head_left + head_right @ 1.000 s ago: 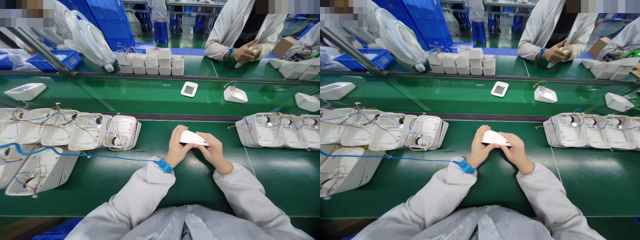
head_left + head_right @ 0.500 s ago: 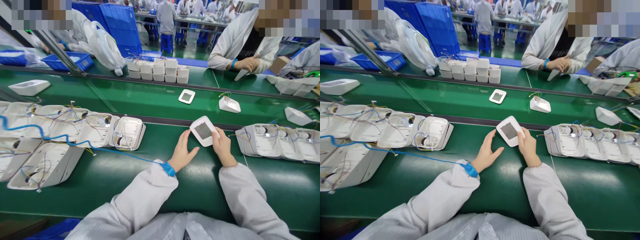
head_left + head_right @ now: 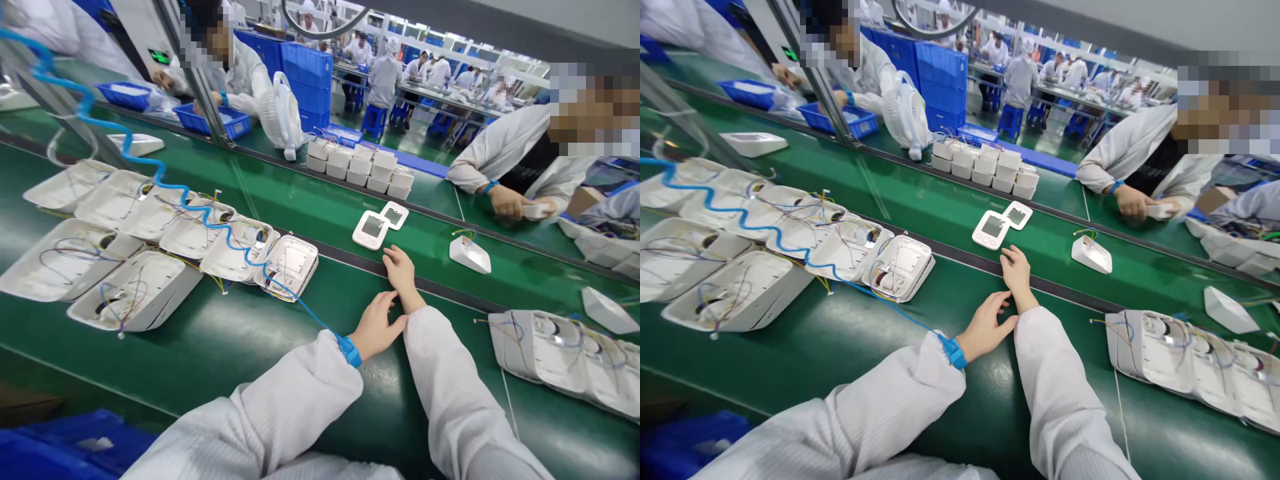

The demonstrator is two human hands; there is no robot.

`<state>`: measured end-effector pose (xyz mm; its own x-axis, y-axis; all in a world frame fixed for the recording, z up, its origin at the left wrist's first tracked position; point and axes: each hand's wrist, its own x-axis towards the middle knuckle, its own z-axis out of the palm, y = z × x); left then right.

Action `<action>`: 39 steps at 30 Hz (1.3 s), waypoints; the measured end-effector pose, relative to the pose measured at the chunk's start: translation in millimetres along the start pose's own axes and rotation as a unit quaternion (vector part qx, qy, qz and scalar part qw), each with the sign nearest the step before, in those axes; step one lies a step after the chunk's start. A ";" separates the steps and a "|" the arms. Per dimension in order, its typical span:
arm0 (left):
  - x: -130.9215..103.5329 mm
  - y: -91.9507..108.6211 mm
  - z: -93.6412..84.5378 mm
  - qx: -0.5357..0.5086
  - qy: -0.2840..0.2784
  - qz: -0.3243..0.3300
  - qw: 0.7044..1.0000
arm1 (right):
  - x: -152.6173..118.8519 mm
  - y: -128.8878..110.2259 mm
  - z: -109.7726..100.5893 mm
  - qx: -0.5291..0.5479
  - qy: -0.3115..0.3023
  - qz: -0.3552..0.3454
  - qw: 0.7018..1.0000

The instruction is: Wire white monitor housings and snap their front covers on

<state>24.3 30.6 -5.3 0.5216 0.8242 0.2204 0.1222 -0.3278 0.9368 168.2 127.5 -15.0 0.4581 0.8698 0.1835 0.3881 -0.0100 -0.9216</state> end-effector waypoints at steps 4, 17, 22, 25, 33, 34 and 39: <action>6.2 -0.4 -1.7 -0.020 0.010 0.016 1.000 | 51.3 -1.3 11.9 -0.084 0.038 -0.002 0.996; 8.3 -0.6 -0.6 -0.020 0.000 0.030 0.999 | 135.2 0.6 41.5 -0.117 0.141 0.096 0.978; 12.9 0.2 -0.4 -0.178 0.073 -0.102 0.976 | 62.7 -3.6 2.0 -0.047 0.201 -0.025 0.978; 21.8 -2.3 -4.4 -0.403 0.144 -0.214 0.878 | -15.9 -9.6 -23.9 -0.038 0.178 -0.112 0.977; 30.6 5.4 -13.9 -0.635 0.138 -0.299 0.699 | -81.5 -13.1 -48.0 -0.070 -0.099 -0.269 0.956; 29.1 7.3 -13.0 -0.631 0.146 -0.284 0.708 | -62.2 -7.3 -50.6 -0.072 -0.045 -0.208 0.974; 23.4 9.1 -8.6 -0.589 0.131 -0.285 0.745 | 37.6 30.0 -64.4 -0.121 0.098 0.013 0.988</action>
<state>30.3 50.9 10.7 0.4672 0.7872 -0.4027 -0.6456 0.6149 0.4530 248.5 128.1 -13.8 0.6063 0.7562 0.2459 0.5439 -0.1688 -0.8220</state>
